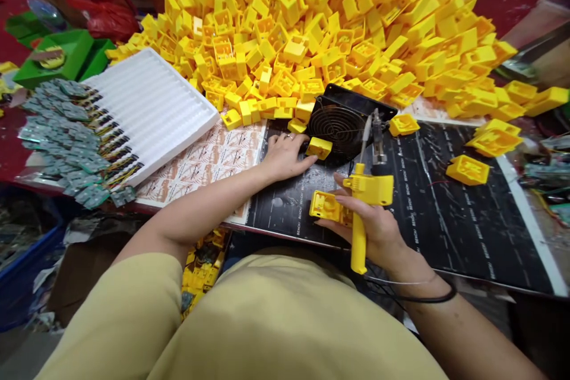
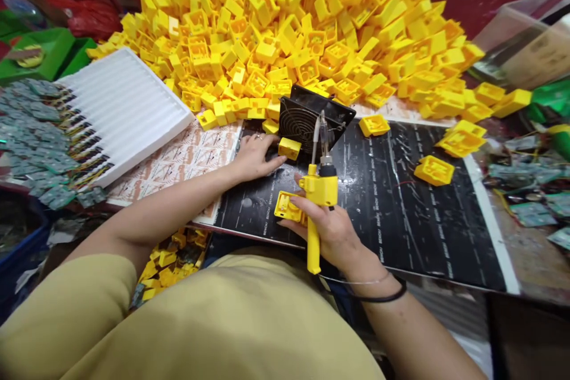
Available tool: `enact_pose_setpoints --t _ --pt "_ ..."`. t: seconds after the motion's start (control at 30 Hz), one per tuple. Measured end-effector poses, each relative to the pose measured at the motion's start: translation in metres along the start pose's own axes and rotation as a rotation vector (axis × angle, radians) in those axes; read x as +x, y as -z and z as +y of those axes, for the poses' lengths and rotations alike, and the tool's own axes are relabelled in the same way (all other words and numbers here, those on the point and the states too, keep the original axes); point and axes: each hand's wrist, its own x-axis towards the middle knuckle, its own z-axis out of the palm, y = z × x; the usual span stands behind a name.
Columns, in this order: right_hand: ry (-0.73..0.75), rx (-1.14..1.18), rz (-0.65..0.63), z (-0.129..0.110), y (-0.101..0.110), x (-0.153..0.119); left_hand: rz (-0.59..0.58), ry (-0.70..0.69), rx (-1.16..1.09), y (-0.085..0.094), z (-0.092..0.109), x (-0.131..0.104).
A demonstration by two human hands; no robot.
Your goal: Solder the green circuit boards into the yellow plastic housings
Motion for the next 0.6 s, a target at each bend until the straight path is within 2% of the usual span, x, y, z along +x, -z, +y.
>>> enact_pose_setpoints --t 0.1,0.2,0.3,0.4,0.47,0.53,0.6 --pt "0.039 -0.011 -0.034 0.002 -0.006 -0.005 -0.047 0.028 0.004 -0.002 0.011 0.008" --pt "0.09 -0.026 -0.044 0.003 -0.013 -0.006 -0.115 -0.002 -0.002 0.019 0.004 0.001" --pt "0.14 -0.033 -0.052 0.005 -0.015 -0.005 -0.207 -0.059 0.043 0.049 -0.008 -0.027" --pt "0.166 -0.044 -0.061 0.008 -0.015 -0.005 -0.349 -0.108 0.131 0.063 -0.01 -0.065" --pt "0.175 -0.054 -0.055 0.01 -0.017 -0.008 -0.375 -0.08 0.186 0.061 -0.005 -0.089" --pt "0.179 -0.054 -0.052 0.013 -0.019 -0.011 -0.309 -0.021 0.209 0.052 0.001 -0.11" --pt "0.162 -0.042 -0.05 0.017 -0.022 -0.014 -0.205 -0.018 0.17 0.039 0.005 -0.127"
